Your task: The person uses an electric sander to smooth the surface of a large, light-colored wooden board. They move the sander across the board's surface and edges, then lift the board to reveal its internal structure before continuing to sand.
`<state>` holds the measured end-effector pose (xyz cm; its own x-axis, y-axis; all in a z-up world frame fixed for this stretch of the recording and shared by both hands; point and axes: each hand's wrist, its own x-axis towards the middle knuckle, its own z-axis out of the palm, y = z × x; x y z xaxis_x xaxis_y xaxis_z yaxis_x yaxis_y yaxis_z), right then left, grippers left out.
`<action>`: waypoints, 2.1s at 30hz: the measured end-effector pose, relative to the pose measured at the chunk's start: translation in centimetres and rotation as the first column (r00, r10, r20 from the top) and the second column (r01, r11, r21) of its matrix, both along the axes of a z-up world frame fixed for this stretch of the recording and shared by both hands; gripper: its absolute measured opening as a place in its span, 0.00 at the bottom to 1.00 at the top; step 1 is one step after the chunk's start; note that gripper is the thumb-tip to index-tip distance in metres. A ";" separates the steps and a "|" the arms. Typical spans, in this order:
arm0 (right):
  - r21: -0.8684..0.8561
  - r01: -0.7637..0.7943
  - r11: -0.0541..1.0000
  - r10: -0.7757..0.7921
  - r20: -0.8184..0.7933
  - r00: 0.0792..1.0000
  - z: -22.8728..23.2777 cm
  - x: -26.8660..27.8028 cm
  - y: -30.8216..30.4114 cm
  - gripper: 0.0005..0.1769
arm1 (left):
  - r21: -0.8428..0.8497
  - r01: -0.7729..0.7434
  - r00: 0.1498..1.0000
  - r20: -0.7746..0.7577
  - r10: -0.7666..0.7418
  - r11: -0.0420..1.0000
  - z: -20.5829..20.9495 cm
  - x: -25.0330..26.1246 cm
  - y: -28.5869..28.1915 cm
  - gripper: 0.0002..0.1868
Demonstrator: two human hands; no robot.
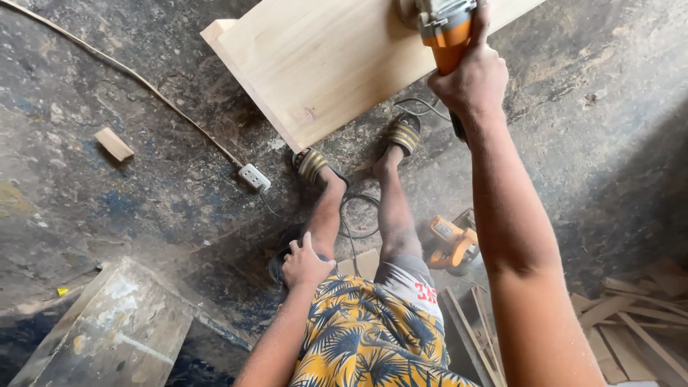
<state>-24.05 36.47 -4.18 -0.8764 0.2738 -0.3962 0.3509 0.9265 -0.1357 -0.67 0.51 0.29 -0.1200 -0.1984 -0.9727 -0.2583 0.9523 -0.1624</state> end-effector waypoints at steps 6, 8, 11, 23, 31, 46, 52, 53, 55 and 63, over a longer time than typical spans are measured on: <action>-0.002 -0.156 0.988 0.156 -0.047 0.987 -0.6 1.6 -7.0 0.65 | -0.008 0.004 1.000 -0.009 -0.004 1.000 -0.5 0.0 -0.3 0.53; -0.030 -0.183 0.983 0.183 -0.027 0.983 -0.5 2.3 -10.7 0.65 | 0.001 0.008 1.000 -0.019 -0.008 1.000 -0.8 0.2 -0.5 0.53; -0.094 -0.245 0.965 0.241 -0.060 0.969 0.5 3.0 -15.8 0.61 | -0.016 -0.008 1.000 -0.011 0.008 1.000 -0.3 0.3 -0.2 0.54; 0.002 -0.312 0.950 0.312 0.026 0.950 3.8 -0.8 -13.4 0.23 | -0.014 -0.046 0.999 0.001 0.046 0.999 -0.2 -0.2 -0.3 0.54; 0.039 -0.073 0.997 0.074 -0.021 0.997 0.9 -3.0 -1.8 0.50 | -0.030 -0.030 0.998 0.048 0.032 0.999 0.7 -2.0 1.1 0.53; -0.070 -0.134 0.989 0.131 -0.044 0.990 1.0 1.2 -4.7 0.57 | -0.060 0.003 1.000 0.011 -0.002 0.998 0.4 -1.3 1.7 0.53; -0.017 -0.315 0.949 0.314 -0.041 0.949 1.9 6.1 -8.3 0.57 | -0.084 0.007 1.000 0.025 -0.005 0.996 0.8 -1.4 2.6 0.52; -0.019 -0.313 0.949 0.312 -0.035 0.949 1.0 6.7 -7.0 0.57 | -0.084 0.009 0.999 0.031 -0.006 0.996 1.0 -1.6 2.9 0.52; -0.057 -0.242 0.969 0.237 -0.079 0.968 -0.8 8.2 -4.4 0.59 | -0.093 -0.003 0.999 0.048 0.008 0.996 1.3 -2.0 3.4 0.52; -0.018 0.061 0.998 -0.063 -0.078 0.995 0.9 6.4 6.6 0.59 | -0.108 0.006 1.000 0.026 -0.003 0.994 1.1 -1.5 4.4 0.53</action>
